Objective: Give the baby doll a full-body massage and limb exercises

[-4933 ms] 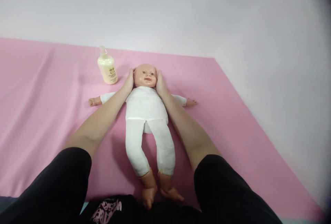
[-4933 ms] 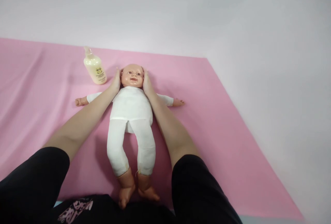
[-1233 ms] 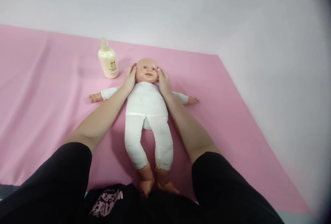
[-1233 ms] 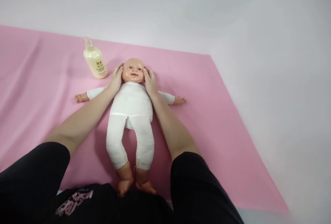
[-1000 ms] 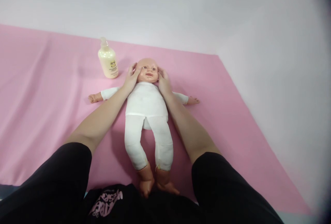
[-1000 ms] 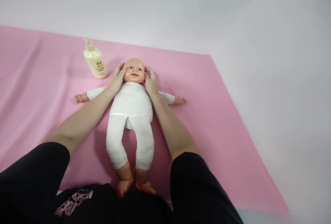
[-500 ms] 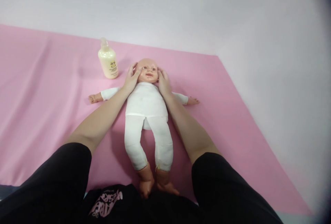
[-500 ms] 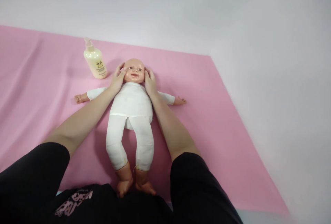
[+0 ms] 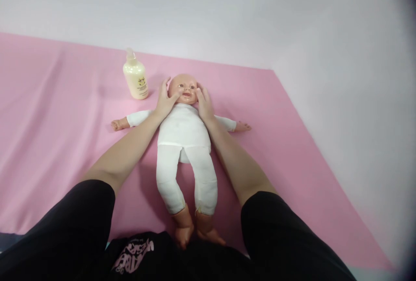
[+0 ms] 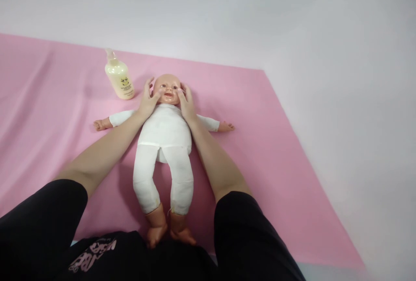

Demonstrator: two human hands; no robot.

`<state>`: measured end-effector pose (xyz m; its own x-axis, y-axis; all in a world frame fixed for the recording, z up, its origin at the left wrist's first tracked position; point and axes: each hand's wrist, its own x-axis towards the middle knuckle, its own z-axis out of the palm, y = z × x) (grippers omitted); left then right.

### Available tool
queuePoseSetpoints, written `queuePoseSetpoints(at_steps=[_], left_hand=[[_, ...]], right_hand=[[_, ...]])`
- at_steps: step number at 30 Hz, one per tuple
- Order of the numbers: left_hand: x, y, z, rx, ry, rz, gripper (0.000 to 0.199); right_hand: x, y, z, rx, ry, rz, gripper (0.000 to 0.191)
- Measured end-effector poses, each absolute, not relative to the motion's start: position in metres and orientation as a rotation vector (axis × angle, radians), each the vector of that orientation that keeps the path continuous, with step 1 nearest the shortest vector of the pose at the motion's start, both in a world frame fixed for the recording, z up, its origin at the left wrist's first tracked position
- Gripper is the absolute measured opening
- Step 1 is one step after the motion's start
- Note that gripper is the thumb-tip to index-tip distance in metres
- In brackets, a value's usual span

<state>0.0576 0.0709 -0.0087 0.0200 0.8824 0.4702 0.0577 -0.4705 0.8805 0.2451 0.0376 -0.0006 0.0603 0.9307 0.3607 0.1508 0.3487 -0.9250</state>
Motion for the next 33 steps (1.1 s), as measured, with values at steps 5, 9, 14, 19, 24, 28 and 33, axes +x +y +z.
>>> queuePoseSetpoints(at_steps=[5, 9, 14, 19, 24, 28, 33], left_hand=[[0.060, 0.062, -0.002, 1.733, 0.964, 1.477, 0.100], [0.061, 0.060, 0.000, 1.706, 0.946, 1.445, 0.095], [0.059, 0.059, 0.002, 1.679, 0.928, 1.409, 0.094], [0.060, 0.058, 0.002, 1.682, 0.930, 1.392, 0.091], [0.060, 0.059, -0.001, 1.717, 0.985, 1.426, 0.089], [0.060, 0.059, -0.001, 1.722, 0.982, 1.450, 0.085], [0.057, 0.065, -0.004, 1.647, 1.001, 1.498, 0.073]], right_hand=[[0.239, 0.031, 0.005, -1.046, -1.438, 0.839, 0.093], [0.240, 0.031, 0.006, -1.080, -1.410, 0.742, 0.085], [0.244, 0.037, 0.001, -1.104, -1.360, 0.751, 0.080], [0.245, 0.039, -0.002, -1.138, -1.326, 0.809, 0.076], [0.241, 0.032, 0.001, -1.095, -1.472, 0.847, 0.105], [0.240, 0.029, 0.002, -1.125, -1.488, 0.844, 0.110], [0.242, 0.034, 0.001, -1.133, -1.395, 0.816, 0.094]])
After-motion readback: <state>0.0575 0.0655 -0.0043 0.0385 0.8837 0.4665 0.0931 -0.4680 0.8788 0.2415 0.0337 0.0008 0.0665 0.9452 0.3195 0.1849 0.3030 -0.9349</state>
